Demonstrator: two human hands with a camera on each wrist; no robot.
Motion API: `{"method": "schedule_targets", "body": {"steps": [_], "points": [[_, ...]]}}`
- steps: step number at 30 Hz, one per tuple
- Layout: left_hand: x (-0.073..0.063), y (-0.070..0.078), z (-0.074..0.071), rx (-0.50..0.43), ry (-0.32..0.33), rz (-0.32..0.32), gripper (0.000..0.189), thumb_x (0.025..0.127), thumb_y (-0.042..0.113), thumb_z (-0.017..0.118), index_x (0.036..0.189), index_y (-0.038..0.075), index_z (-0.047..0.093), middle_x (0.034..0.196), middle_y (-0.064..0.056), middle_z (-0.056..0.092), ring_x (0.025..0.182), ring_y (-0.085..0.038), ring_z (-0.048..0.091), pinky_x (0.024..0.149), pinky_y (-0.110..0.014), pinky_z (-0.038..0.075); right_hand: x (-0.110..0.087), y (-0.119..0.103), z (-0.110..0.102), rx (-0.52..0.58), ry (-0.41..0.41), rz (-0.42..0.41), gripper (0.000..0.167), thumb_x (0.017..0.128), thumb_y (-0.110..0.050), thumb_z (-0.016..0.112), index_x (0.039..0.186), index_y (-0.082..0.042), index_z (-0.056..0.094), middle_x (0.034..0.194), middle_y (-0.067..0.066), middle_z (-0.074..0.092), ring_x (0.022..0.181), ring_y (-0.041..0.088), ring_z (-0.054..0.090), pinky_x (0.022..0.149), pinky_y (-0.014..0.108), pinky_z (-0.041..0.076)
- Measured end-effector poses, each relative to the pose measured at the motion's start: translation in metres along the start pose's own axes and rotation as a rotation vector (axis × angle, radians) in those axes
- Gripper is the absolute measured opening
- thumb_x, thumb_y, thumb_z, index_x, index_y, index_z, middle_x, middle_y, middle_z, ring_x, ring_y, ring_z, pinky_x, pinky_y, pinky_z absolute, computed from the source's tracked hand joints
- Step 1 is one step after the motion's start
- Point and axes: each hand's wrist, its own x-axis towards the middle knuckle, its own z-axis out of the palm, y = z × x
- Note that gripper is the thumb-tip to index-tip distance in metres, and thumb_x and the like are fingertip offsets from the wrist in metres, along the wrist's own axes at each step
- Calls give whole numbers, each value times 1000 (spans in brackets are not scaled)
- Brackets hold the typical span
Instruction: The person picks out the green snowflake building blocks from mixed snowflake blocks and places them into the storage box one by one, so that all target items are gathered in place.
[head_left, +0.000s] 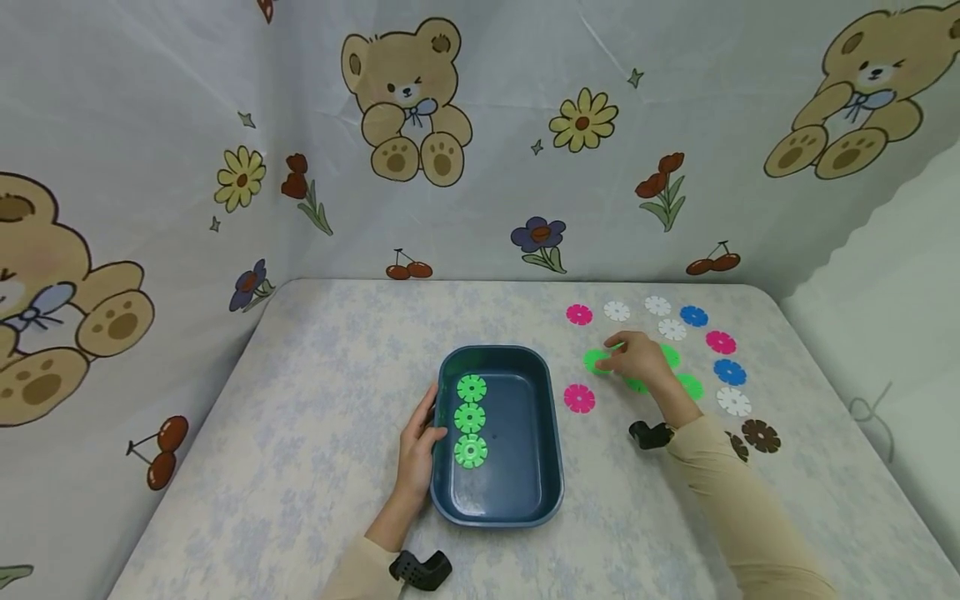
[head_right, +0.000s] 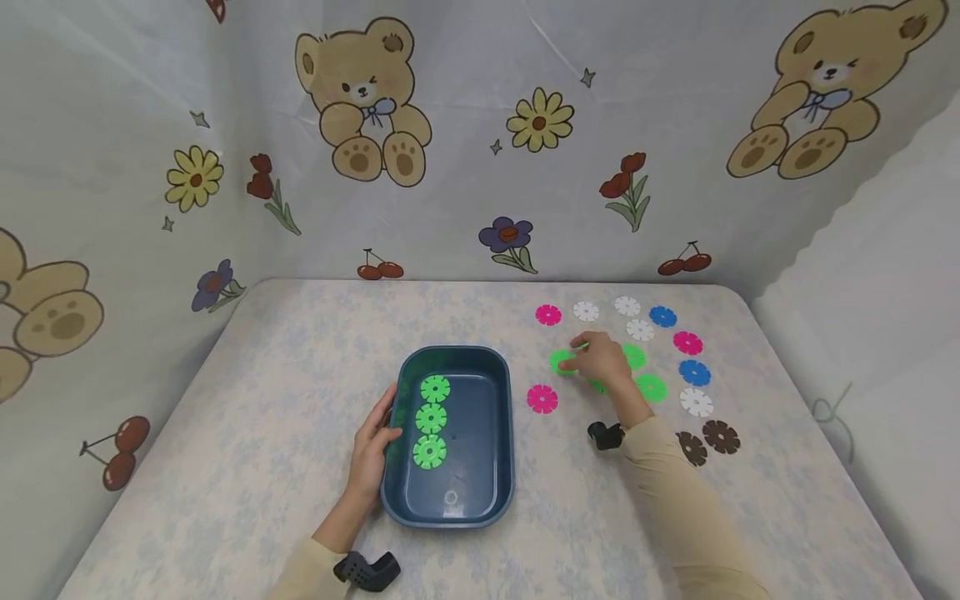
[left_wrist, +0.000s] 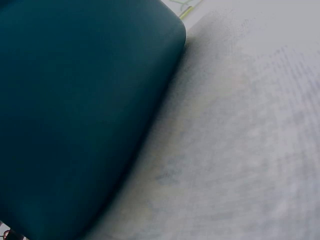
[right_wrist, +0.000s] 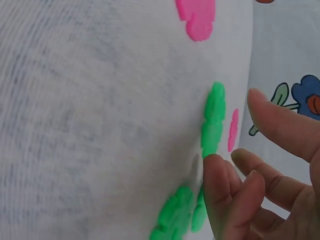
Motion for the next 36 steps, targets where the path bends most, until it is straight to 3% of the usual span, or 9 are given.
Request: {"method": "schedule_targets", "body": {"steps": [9,19,27,36], "points": [[-2,-2,0,0,-8,-8,64,91,-2,42,152,15,38,158,-5,34,135,-30,39,95,-20,39,3,-2,13,-97,46,98,54,79,-27,78,123,0,60,121,23,59,90,31,59,68,35,45],[-1,-1,-1,-1,-26,-8,65,90,-1,43,152,20,37,158,-2,34,136,-29,40,97,-21,38,5,3,10,-88,97,34,41,79,-18,77,113,1,62,113,23,63,89,31,59,66,35,45],[0,1,-1,0,-16,-11,66,90,-1,43,153,17,36,158,-3,34,137,-29,39,97,-21,38,3,7,-1,3,97,-5,24,85,-12,69,105,2,65,87,14,68,72,20,66,63,30,43],[-1,2,-1,0,-14,-11,65,90,-1,42,152,19,37,158,-3,35,136,-30,40,96,-21,38,-11,7,-10,132,74,-22,33,89,-9,66,117,7,62,82,10,65,67,18,69,60,25,50]]}}
